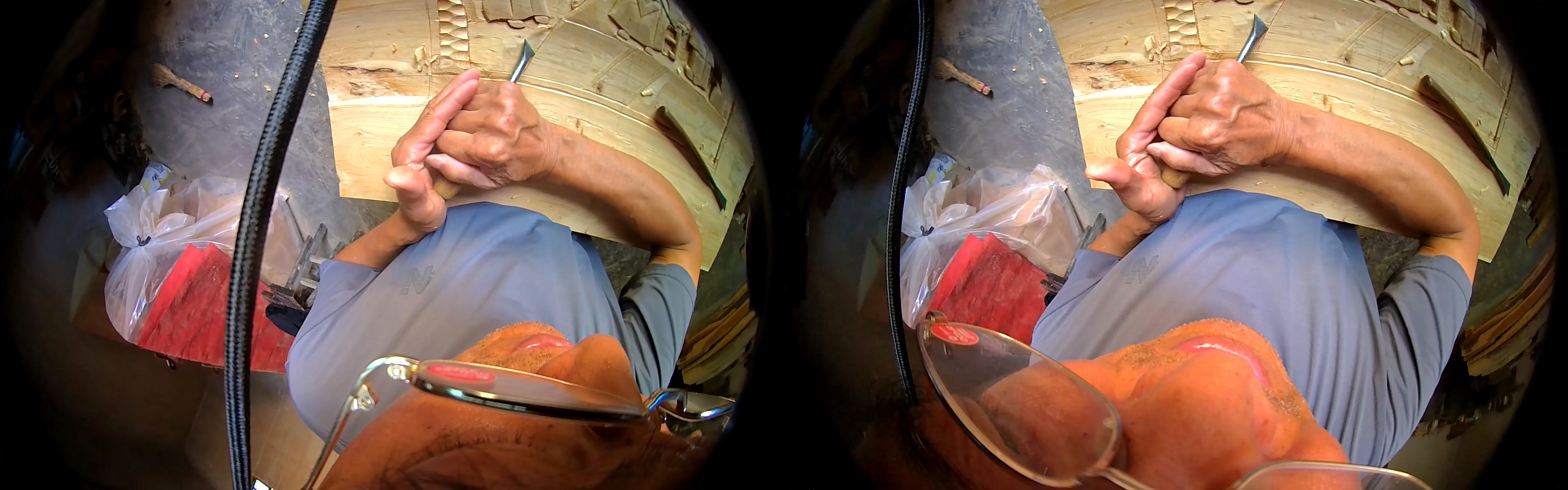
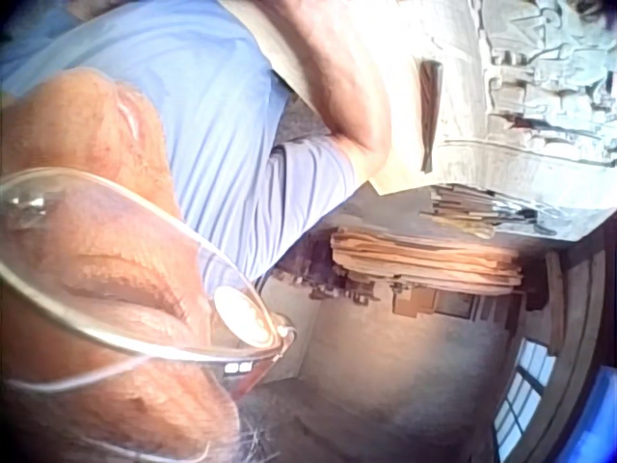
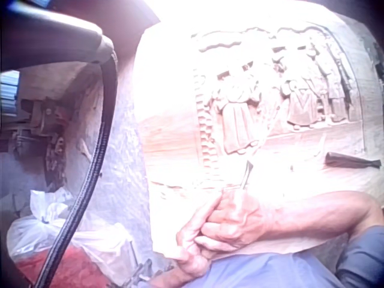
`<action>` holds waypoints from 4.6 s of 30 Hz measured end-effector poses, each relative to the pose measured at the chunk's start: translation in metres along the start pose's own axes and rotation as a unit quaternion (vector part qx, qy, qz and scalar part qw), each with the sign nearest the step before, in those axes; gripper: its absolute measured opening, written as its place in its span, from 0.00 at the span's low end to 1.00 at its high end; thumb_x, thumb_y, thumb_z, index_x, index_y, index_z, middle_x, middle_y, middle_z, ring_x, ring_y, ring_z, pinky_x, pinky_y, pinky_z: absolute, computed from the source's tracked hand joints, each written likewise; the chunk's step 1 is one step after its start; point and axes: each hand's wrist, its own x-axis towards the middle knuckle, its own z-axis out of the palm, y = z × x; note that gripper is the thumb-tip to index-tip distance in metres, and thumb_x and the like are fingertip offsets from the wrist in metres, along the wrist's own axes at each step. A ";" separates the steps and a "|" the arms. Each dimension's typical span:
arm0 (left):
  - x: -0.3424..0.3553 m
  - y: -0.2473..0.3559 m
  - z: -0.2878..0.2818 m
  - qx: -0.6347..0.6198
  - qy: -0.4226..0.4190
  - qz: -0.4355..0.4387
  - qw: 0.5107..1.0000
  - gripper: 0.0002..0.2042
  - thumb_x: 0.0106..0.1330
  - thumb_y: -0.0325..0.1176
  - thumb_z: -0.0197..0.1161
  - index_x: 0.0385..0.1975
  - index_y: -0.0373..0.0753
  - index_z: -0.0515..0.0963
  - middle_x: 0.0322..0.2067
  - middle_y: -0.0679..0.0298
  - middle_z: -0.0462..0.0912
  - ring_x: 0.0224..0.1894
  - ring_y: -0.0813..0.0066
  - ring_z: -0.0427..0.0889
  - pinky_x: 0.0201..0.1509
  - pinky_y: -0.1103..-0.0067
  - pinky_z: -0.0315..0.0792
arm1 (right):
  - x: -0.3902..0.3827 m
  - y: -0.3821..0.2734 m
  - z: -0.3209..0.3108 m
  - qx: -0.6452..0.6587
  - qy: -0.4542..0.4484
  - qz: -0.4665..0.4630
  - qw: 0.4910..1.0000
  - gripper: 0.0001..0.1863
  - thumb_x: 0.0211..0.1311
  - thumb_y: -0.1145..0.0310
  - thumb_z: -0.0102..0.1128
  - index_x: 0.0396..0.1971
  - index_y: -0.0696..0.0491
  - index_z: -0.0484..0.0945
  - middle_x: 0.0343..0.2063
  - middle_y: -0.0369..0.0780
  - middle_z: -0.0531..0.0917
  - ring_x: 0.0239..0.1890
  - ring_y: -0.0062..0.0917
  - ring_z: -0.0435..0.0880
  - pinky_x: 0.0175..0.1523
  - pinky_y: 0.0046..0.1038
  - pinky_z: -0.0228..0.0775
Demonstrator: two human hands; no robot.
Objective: The person carves a wooden board using various chisels and a mallet, creating a relief of figures. They hold the chisel and strike it with a mallet or push it by hand to remove wood shavings, alternating between different tools for detailed carving.
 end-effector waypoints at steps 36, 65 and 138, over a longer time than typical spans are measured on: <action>0.001 -0.013 0.015 0.047 0.070 -0.003 0.996 0.45 0.89 0.62 0.23 0.65 0.25 0.82 0.70 0.37 0.79 0.74 0.45 0.77 0.81 0.61 0.66 | -0.010 0.004 -0.004 -0.033 -0.021 0.009 0.999 0.16 0.58 0.62 0.69 0.15 0.51 0.76 0.15 0.37 0.78 0.15 0.30 0.78 0.20 0.34 0.68; 0.000 -0.032 0.039 0.131 0.083 0.014 0.988 0.43 0.90 0.60 0.29 0.63 0.24 0.83 0.66 0.35 0.82 0.70 0.45 0.81 0.78 0.59 0.71 | -0.041 0.008 -0.004 -0.007 0.028 0.036 0.999 0.11 0.55 0.65 0.69 0.18 0.51 0.78 0.18 0.39 0.80 0.19 0.33 0.81 0.26 0.37 0.75; 0.142 -0.073 0.105 0.573 -0.006 0.397 0.717 0.04 0.70 0.23 0.69 0.39 0.37 0.80 0.54 0.55 0.88 0.59 0.49 0.84 0.64 0.59 0.76 | -0.275 -0.090 -0.363 -0.614 0.162 0.255 0.730 0.11 0.73 0.70 0.70 0.51 0.50 0.93 0.45 0.40 0.96 0.40 0.32 0.96 0.45 0.34 0.88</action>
